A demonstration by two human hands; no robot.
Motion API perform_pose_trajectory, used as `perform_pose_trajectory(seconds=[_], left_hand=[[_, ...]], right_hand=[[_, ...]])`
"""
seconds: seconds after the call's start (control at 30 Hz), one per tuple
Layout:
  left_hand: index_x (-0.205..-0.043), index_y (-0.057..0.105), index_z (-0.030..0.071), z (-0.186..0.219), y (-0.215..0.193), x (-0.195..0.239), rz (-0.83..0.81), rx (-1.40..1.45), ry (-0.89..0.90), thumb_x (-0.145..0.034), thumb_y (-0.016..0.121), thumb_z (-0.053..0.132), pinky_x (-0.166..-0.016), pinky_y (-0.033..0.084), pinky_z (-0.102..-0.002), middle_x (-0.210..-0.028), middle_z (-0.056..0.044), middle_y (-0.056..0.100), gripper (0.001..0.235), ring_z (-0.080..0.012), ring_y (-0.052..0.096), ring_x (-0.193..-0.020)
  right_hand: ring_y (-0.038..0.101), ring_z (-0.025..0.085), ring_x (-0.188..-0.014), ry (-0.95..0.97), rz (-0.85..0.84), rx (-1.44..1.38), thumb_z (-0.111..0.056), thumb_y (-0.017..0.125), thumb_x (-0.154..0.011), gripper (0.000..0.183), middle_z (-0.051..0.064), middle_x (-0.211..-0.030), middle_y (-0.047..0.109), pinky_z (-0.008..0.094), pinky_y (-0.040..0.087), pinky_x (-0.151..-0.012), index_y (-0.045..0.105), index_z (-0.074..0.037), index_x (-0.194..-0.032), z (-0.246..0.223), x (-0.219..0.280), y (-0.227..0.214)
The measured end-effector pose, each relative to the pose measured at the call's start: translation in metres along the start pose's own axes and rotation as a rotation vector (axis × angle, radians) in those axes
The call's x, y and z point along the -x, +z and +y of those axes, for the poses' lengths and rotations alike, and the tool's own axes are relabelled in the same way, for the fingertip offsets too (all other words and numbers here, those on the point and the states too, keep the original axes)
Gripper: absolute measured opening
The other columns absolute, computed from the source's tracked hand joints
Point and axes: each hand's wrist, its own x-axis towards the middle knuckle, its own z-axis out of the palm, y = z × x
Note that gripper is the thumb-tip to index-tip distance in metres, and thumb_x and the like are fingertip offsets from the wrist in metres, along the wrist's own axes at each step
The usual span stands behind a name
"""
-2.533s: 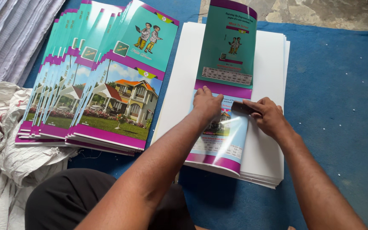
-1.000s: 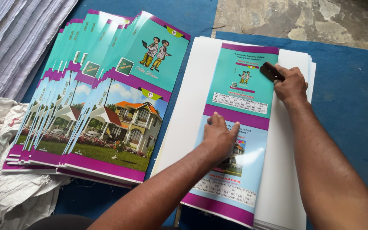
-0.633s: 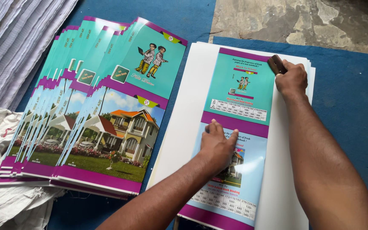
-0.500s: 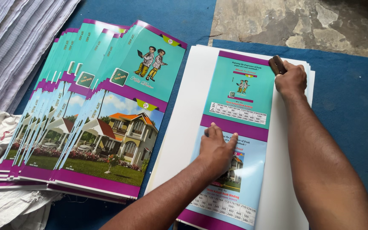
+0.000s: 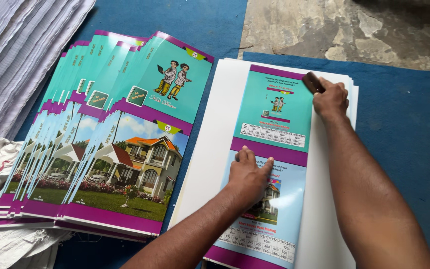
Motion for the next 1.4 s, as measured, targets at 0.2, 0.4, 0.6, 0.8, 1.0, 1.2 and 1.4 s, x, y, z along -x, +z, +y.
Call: perform_pose_trajectory(seconds=[0.2,0.4,0.6,0.8,1.0,1.2,1.4], left_hand=[[-0.16,0.031,0.026,-0.001,0.003,0.002,0.035,0.039,-0.011,-0.096,0.067,0.032,-0.108,0.042,-0.051,-0.157,-0.041,0.02,0.074,-0.0511,0.025,-0.147],[-0.16,0.03,0.029,-0.001,0.008,-0.001,0.047,0.037,-0.032,-0.093,0.07,0.038,-0.108,0.043,-0.05,-0.158,-0.04,0.02,0.078,-0.0501,0.025,-0.146],[-0.161,0.027,0.034,-0.002,0.015,-0.008,0.042,-0.002,-0.06,-0.088,0.077,0.036,-0.108,0.044,-0.048,-0.16,-0.037,0.017,0.088,-0.0516,0.019,-0.149],[-0.16,0.028,0.037,-0.005,0.02,-0.01,0.076,0.023,-0.072,-0.084,0.082,0.037,-0.108,0.045,-0.048,-0.161,-0.035,0.019,0.093,-0.0497,0.02,-0.15],[-0.159,0.029,0.041,-0.004,0.021,-0.009,0.065,0.038,-0.09,-0.073,0.09,0.037,-0.111,0.042,-0.047,-0.163,-0.031,0.018,0.105,-0.0485,0.018,-0.151],[-0.158,0.031,0.045,-0.006,0.016,-0.016,0.075,0.089,-0.109,-0.072,0.092,0.034,-0.111,0.042,-0.049,-0.164,-0.028,0.017,0.106,-0.0472,0.019,-0.151],[-0.158,0.03,0.045,-0.007,0.004,-0.028,0.064,0.1,-0.142,-0.067,0.094,0.037,-0.112,0.042,-0.048,-0.165,-0.026,0.016,0.112,-0.046,0.018,-0.151]], right_hand=[[0.06,0.031,-0.122,-0.093,-0.007,0.03,-0.01,0.072,-0.088,0.055,0.014,-0.128,0.06,0.046,0.045,-0.11,0.066,-0.031,-0.139,0.009,0.027,-0.008],[0.063,0.027,-0.118,-0.083,-0.114,-0.002,-0.01,0.074,-0.088,0.056,0.011,-0.127,0.062,0.041,0.049,-0.107,0.065,-0.033,-0.138,0.013,0.054,-0.018],[0.065,0.022,-0.115,-0.001,-0.204,-0.094,-0.007,0.07,-0.09,0.056,0.007,-0.13,0.064,0.039,0.053,-0.104,0.062,-0.032,-0.14,0.01,0.092,-0.027],[0.066,0.023,-0.115,-0.002,-0.225,-0.079,-0.008,0.069,-0.09,0.056,0.009,-0.131,0.065,0.04,0.053,-0.103,0.062,-0.032,-0.141,0.012,0.119,-0.033],[0.065,0.026,-0.117,-0.064,-0.224,-0.067,-0.007,0.07,-0.088,0.057,0.013,-0.13,0.065,0.041,0.051,-0.106,0.063,-0.03,-0.14,0.021,0.136,-0.032],[0.067,0.025,-0.118,-0.139,-0.267,-0.169,-0.007,0.071,-0.086,0.058,0.011,-0.127,0.07,0.039,0.051,-0.107,0.062,-0.023,-0.141,0.037,0.135,-0.034],[0.065,0.026,-0.115,-0.141,-0.232,-0.066,-0.008,0.071,-0.087,0.054,0.014,-0.121,0.064,0.04,0.052,-0.104,0.064,-0.022,-0.139,0.031,0.137,-0.043]])
